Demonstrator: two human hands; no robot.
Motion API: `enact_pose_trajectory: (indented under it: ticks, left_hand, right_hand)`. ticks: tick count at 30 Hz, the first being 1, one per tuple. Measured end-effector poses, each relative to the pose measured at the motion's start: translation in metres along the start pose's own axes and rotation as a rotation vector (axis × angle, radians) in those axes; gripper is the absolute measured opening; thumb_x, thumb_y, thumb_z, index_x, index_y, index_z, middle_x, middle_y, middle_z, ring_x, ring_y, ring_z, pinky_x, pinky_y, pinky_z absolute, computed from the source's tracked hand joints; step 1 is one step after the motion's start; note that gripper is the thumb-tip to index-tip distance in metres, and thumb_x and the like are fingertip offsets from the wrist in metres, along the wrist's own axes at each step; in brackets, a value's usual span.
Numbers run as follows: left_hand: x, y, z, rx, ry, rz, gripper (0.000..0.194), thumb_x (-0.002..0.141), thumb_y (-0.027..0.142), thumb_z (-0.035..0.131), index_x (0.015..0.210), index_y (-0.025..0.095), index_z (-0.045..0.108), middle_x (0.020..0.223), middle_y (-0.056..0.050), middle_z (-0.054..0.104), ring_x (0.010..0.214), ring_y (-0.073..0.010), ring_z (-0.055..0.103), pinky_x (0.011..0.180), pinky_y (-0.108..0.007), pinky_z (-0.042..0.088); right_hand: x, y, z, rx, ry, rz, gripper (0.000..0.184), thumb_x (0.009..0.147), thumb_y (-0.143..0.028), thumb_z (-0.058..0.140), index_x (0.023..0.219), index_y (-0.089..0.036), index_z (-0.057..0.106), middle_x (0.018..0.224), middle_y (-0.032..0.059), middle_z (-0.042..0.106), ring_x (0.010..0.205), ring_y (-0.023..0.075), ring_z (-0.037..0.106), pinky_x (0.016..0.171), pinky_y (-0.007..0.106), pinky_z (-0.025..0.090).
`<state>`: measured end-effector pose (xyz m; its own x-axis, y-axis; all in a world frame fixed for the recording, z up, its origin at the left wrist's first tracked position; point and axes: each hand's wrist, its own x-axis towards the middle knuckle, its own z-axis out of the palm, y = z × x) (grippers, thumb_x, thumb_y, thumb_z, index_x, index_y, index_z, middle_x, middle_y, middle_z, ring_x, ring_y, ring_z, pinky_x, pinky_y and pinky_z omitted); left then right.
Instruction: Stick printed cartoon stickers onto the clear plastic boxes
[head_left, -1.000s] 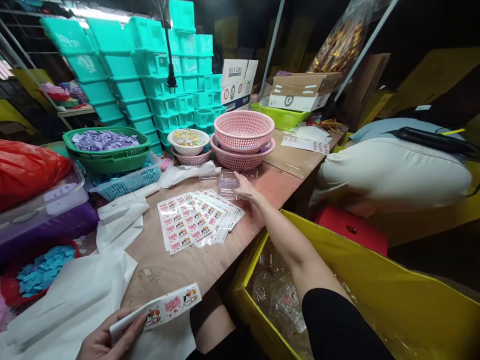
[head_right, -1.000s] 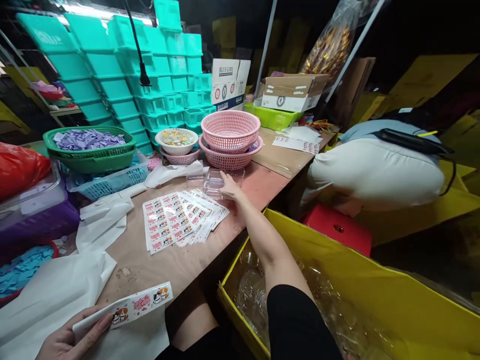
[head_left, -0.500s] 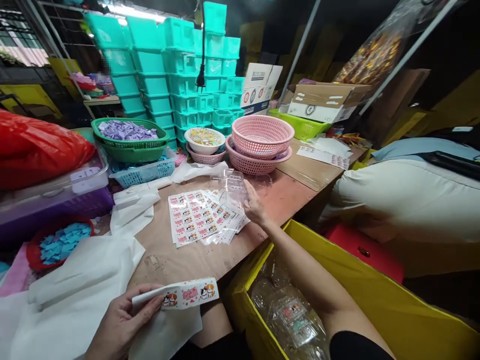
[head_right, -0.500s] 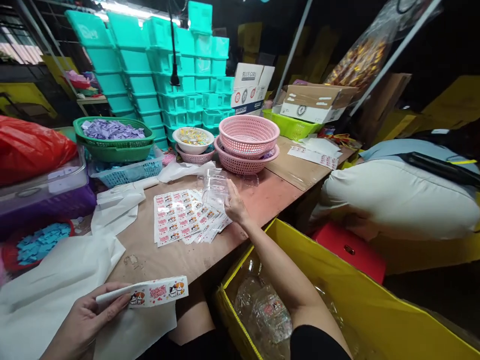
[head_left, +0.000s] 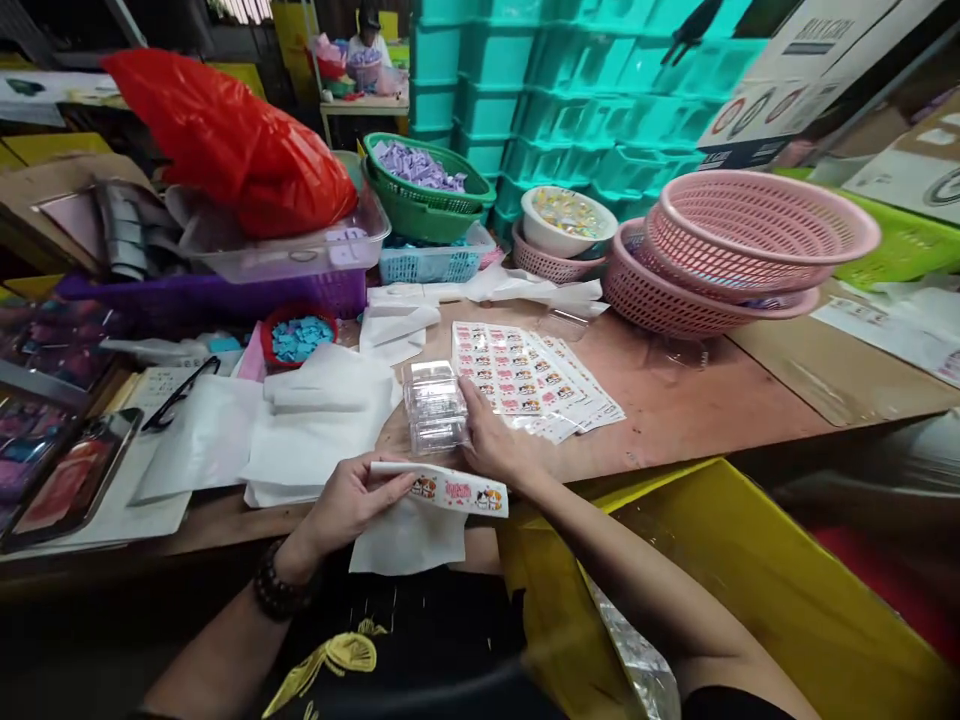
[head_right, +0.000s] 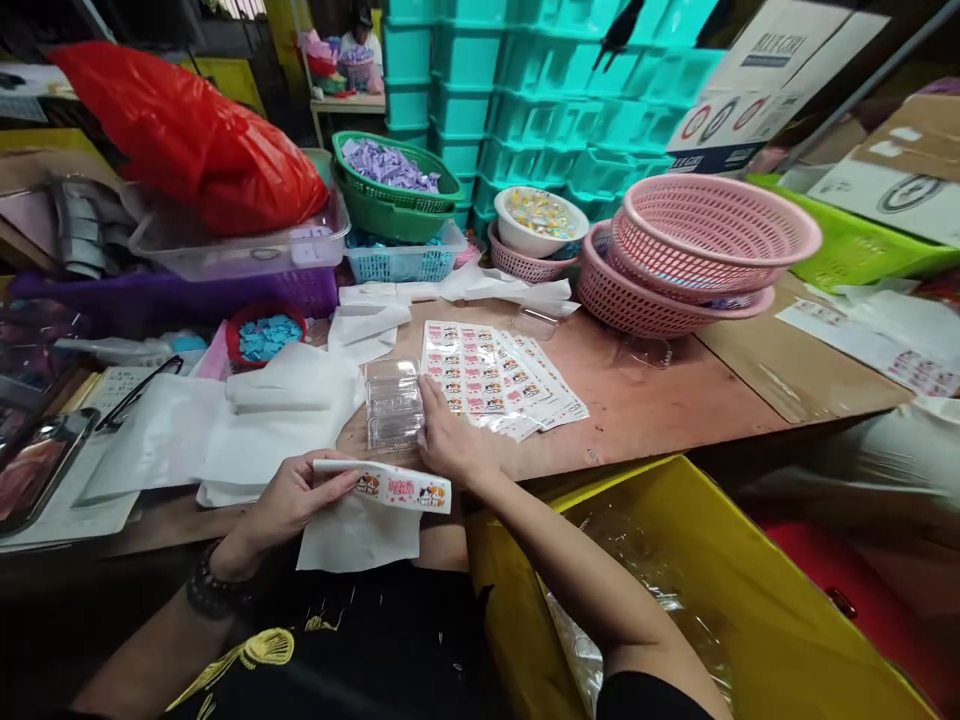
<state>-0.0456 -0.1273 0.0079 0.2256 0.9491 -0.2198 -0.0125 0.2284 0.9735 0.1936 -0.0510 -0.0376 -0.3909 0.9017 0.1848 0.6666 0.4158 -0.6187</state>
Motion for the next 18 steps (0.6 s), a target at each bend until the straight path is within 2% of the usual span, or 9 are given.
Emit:
enact_pose_trajectory:
  ticks: [3, 5, 7, 9, 11, 12, 15, 18]
  left_hand:
    - [0.0, -0.001, -0.009, -0.031, 0.044, 0.017, 0.029, 0.073, 0.039, 0.082, 0.088, 0.015, 0.078, 0.082, -0.005, 0.077, 0.073, -0.013, 0.067, 0.066, -0.019, 0.054]
    - [0.0, -0.002, -0.011, -0.047, 0.029, 0.012, 0.03, 0.072, 0.04, 0.083, 0.086, 0.014, 0.078, 0.08, -0.005, 0.076, 0.071, -0.0129, 0.067, 0.065, -0.019, 0.054]
    - [0.001, -0.002, -0.012, -0.062, -0.018, -0.01, 0.033, 0.071, 0.042, 0.083, 0.087, 0.014, 0.077, 0.08, -0.005, 0.076, 0.069, -0.0136, 0.068, 0.063, -0.02, 0.055]
    - [0.0, -0.003, -0.01, -0.083, -0.088, -0.042, 0.038, 0.073, 0.045, 0.082, 0.093, 0.013, 0.077, 0.083, -0.007, 0.077, 0.07, -0.0157, 0.07, 0.063, -0.023, 0.058]
    - [-0.002, -0.002, -0.009, -0.103, -0.153, -0.046, 0.039, 0.075, 0.045, 0.08, 0.098, 0.013, 0.076, 0.088, -0.008, 0.078, 0.073, -0.0181, 0.073, 0.068, -0.027, 0.06]
    - [-0.003, -0.001, -0.01, -0.11, -0.176, -0.033, 0.038, 0.076, 0.043, 0.08, 0.099, 0.013, 0.075, 0.091, -0.009, 0.078, 0.076, -0.0192, 0.074, 0.072, -0.029, 0.061]
    - [-0.01, 0.005, -0.013, -0.086, -0.247, 0.007, 0.034, 0.078, 0.035, 0.078, 0.103, 0.013, 0.075, 0.101, -0.011, 0.077, 0.088, -0.0222, 0.074, 0.082, -0.033, 0.061]
    - [-0.016, 0.015, -0.02, -0.021, -0.34, 0.011, 0.049, 0.074, 0.028, 0.08, 0.12, 0.016, 0.07, 0.121, -0.014, 0.073, 0.106, -0.0273, 0.071, 0.085, -0.036, 0.06]
  right_hand:
    - [-0.01, -0.015, -0.036, 0.073, -0.065, 0.087, 0.077, 0.081, -0.022, 0.058, 0.154, -0.02, 0.033, 0.161, 0.0177, 0.031, 0.143, 0.0358, 0.04, 0.111, 0.057, 0.042]
    - [-0.02, -0.03, -0.062, 0.221, -0.05, 0.168, 0.054, 0.088, -0.031, 0.055, 0.142, -0.025, 0.05, 0.15, 0.014, 0.047, 0.129, 0.031, 0.053, 0.104, 0.052, 0.048]
    - [-0.029, -0.047, -0.077, 0.388, -0.09, 0.256, 0.04, 0.091, -0.041, 0.055, 0.128, -0.026, 0.061, 0.132, 0.0103, 0.061, 0.113, 0.0259, 0.061, 0.096, 0.046, 0.052]
    - [-0.036, -0.064, -0.079, 0.546, -0.244, 0.356, 0.04, 0.086, -0.05, 0.065, 0.116, -0.023, 0.067, 0.115, 0.0077, 0.068, 0.099, 0.0222, 0.064, 0.087, 0.04, 0.054]
    - [-0.04, -0.074, -0.071, 0.704, -0.392, 0.463, 0.042, 0.075, -0.05, 0.078, 0.103, -0.02, 0.07, 0.101, 0.005, 0.07, 0.088, 0.0184, 0.065, 0.08, 0.034, 0.055]
    - [-0.042, -0.076, -0.066, 0.781, -0.423, 0.51, 0.042, 0.07, -0.048, 0.083, 0.097, -0.019, 0.069, 0.096, 0.0035, 0.071, 0.084, 0.0168, 0.065, 0.078, 0.032, 0.054]
    - [-0.048, -0.075, -0.053, 0.903, -0.363, 0.586, 0.044, 0.058, -0.039, 0.091, 0.088, -0.019, 0.066, 0.083, -0.0008, 0.068, 0.073, 0.0133, 0.062, 0.07, 0.028, 0.052]
    - [-0.056, -0.073, -0.045, 0.839, -0.252, 0.537, 0.04, 0.061, -0.041, 0.09, 0.084, -0.02, 0.064, 0.073, -0.0028, 0.063, 0.064, 0.0114, 0.055, 0.059, 0.025, 0.046]
